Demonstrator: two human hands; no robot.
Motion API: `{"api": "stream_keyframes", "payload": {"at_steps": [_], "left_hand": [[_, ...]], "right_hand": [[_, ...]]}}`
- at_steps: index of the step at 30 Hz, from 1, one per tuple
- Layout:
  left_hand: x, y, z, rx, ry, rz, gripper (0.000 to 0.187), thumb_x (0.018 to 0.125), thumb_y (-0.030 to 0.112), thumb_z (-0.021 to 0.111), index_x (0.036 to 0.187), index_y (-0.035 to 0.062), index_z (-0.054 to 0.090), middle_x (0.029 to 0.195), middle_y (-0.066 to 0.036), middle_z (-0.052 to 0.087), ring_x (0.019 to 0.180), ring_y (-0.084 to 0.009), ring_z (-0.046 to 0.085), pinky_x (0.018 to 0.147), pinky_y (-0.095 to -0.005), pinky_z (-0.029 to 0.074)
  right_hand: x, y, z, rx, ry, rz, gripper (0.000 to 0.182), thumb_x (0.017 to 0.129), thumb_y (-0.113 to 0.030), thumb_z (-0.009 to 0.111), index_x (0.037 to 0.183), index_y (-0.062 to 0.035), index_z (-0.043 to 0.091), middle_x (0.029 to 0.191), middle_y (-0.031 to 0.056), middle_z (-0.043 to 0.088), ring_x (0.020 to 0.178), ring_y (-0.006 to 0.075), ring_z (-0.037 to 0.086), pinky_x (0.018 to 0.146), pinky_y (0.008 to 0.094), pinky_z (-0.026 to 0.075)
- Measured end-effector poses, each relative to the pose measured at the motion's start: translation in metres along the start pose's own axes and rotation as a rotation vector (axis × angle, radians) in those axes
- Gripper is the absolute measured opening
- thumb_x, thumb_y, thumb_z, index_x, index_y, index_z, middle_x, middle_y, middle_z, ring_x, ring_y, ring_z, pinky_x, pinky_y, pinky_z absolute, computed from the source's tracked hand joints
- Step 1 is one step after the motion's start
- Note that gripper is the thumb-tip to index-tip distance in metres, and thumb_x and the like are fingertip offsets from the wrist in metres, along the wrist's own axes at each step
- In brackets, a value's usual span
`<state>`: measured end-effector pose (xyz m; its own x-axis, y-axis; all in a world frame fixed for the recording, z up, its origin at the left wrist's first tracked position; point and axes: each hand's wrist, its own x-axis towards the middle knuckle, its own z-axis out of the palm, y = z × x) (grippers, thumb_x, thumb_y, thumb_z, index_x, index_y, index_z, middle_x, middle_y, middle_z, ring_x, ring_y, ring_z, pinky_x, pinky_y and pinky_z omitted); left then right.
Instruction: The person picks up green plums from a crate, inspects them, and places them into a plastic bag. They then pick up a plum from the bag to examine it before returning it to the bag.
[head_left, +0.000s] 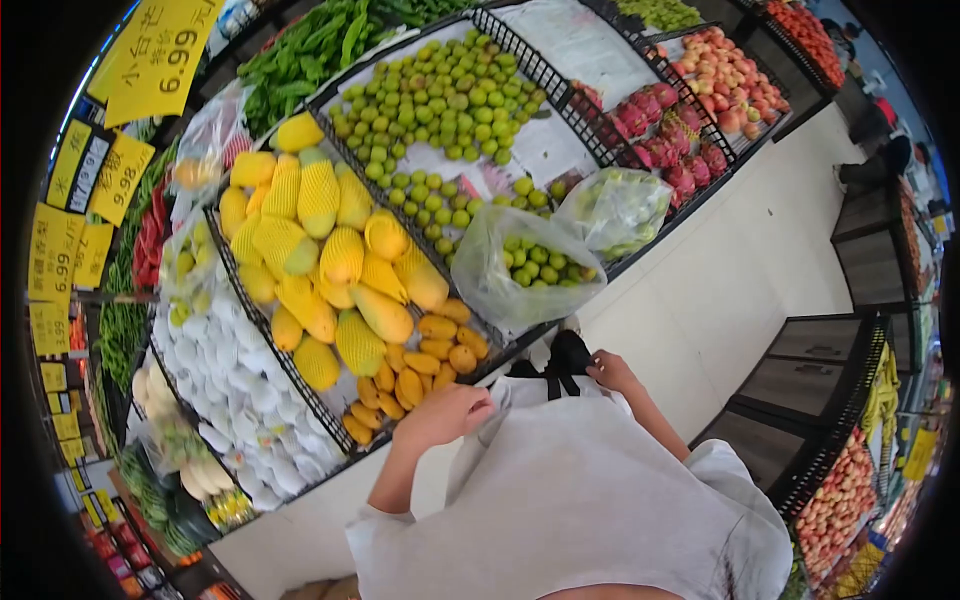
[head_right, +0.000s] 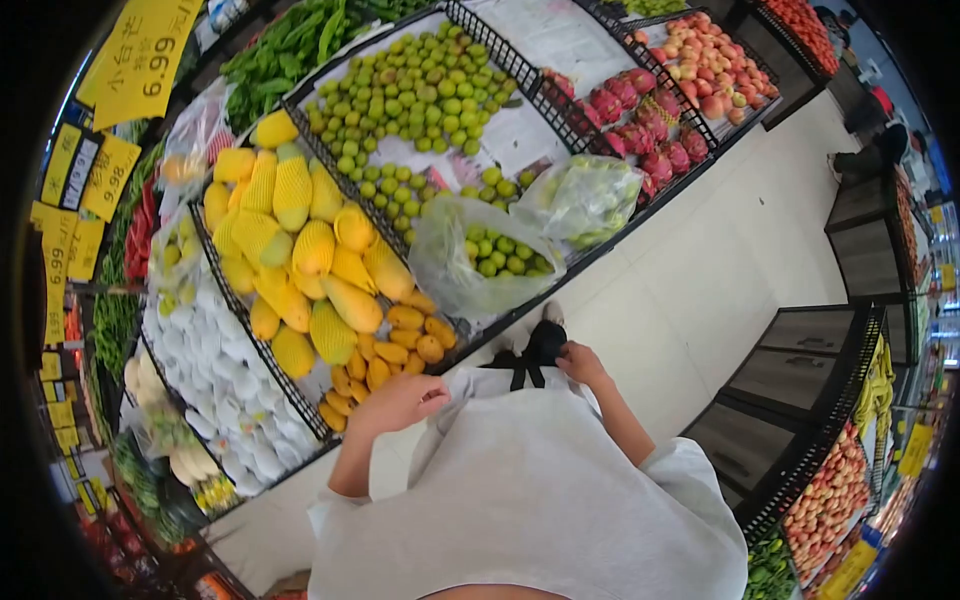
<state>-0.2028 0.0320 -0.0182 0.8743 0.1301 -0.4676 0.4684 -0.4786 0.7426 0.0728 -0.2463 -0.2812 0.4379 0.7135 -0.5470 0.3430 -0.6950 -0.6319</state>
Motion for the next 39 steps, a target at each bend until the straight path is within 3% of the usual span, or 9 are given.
{"api": "stream_keyframes", "payload": {"at_steps": [3,6,13,18,23,28,32,35,39], "left_hand": [[-0.008,0.034,-0.017,-0.026,-0.104,0.122,0.019,0.094,0.022,0.062,0.102,0.0046,0.067,0.093,-0.014,0.07,0.084,-0.0349,0.067,0.075,-0.0424,0.052],[0.012,0.042,-0.025,-0.062,0.087,0.324,0.024,0.097,0.024,0.063,0.113,0.0064,0.066,0.1,-0.011,0.071,0.088,-0.0272,0.068,0.077,-0.0371,0.053],[0.14,0.037,-0.027,0.065,0.543,0.304,0.022,0.097,0.017,0.061,0.116,0.0071,0.063,0.109,-0.014,0.065,0.099,-0.0299,0.067,0.081,-0.0409,0.053],[0.231,-0.016,0.009,0.635,0.46,-0.015,0.035,0.091,0.008,0.059,0.125,0.0048,0.055,0.121,-0.02,0.06,0.105,-0.0368,0.066,0.085,-0.0453,0.055],[0.266,-0.02,0.0,0.742,0.437,-0.191,0.022,0.087,0.007,0.062,0.108,0.0029,0.067,0.12,-0.018,0.06,0.109,-0.0332,0.063,0.084,-0.0452,0.056],[0.305,-0.054,0.015,0.733,0.63,-0.237,0.019,0.086,0.009,0.063,0.103,0.0062,0.071,0.115,-0.016,0.063,0.108,-0.0331,0.064,0.08,-0.0457,0.054],[0.282,-0.04,-0.005,0.793,0.44,-0.202,0.018,0.086,0.011,0.065,0.103,0.0054,0.067,0.111,-0.017,0.064,0.106,-0.0343,0.064,0.078,-0.0453,0.054],[0.216,0.016,-0.018,0.58,0.571,-0.028,0.024,0.086,0.013,0.065,0.107,0.0028,0.064,0.108,-0.018,0.064,0.106,-0.0358,0.063,0.079,-0.0452,0.054],[0.195,0.008,-0.017,0.656,0.556,0.105,0.025,0.084,0.009,0.066,0.108,0.0021,0.063,0.111,-0.019,0.063,0.104,-0.0366,0.063,0.08,-0.0479,0.055]], "right_hand": [[-0.006,-0.015,-0.001,-0.052,-0.009,-0.008,0.035,0.086,-0.026,0.072,0.109,0.0,0.067,0.087,0.0158,0.074,0.082,0.0308,0.072,0.076,0.0396,0.057],[-0.003,-0.014,0.007,-0.073,-0.044,-0.01,0.035,0.085,-0.027,0.072,0.108,-0.0004,0.067,0.087,0.016,0.074,0.083,0.0312,0.072,0.076,0.0411,0.056],[-0.003,-0.019,0.01,-0.038,-0.02,0.002,0.035,0.085,-0.03,0.072,0.106,-0.0026,0.068,0.085,0.0142,0.073,0.081,0.0319,0.07,0.076,0.0425,0.056],[-0.013,0.009,0.029,-0.029,0.059,0.038,0.035,0.086,-0.034,0.073,0.108,-0.0077,0.069,0.087,0.0144,0.072,0.082,0.033,0.069,0.075,0.0431,0.055],[-0.031,0.014,0.028,0.051,0.153,0.09,0.036,0.086,-0.034,0.073,0.108,-0.0054,0.069,0.091,0.0154,0.073,0.086,0.0327,0.071,0.077,0.0429,0.056],[-0.033,0.01,0.022,0.076,0.146,0.122,0.041,0.089,-0.033,0.071,0.111,0.0002,0.068,0.101,0.0194,0.073,0.094,0.0344,0.071,0.083,0.041,0.056],[-0.026,0.007,0.018,0.061,0.14,0.098,0.039,0.089,-0.034,0.071,0.109,-0.001,0.069,0.099,0.0194,0.073,0.094,0.0342,0.071,0.083,0.041,0.056],[-0.021,0.004,0.012,0.056,0.123,0.113,0.037,0.088,-0.034,0.071,0.106,-0.0019,0.07,0.098,0.0187,0.074,0.092,0.034,0.071,0.082,0.0412,0.056],[-0.011,0.007,0.02,-0.003,0.113,0.086,0.035,0.086,-0.035,0.072,0.104,-0.0045,0.071,0.094,0.0161,0.074,0.09,0.0333,0.071,0.079,0.0423,0.057]]}}
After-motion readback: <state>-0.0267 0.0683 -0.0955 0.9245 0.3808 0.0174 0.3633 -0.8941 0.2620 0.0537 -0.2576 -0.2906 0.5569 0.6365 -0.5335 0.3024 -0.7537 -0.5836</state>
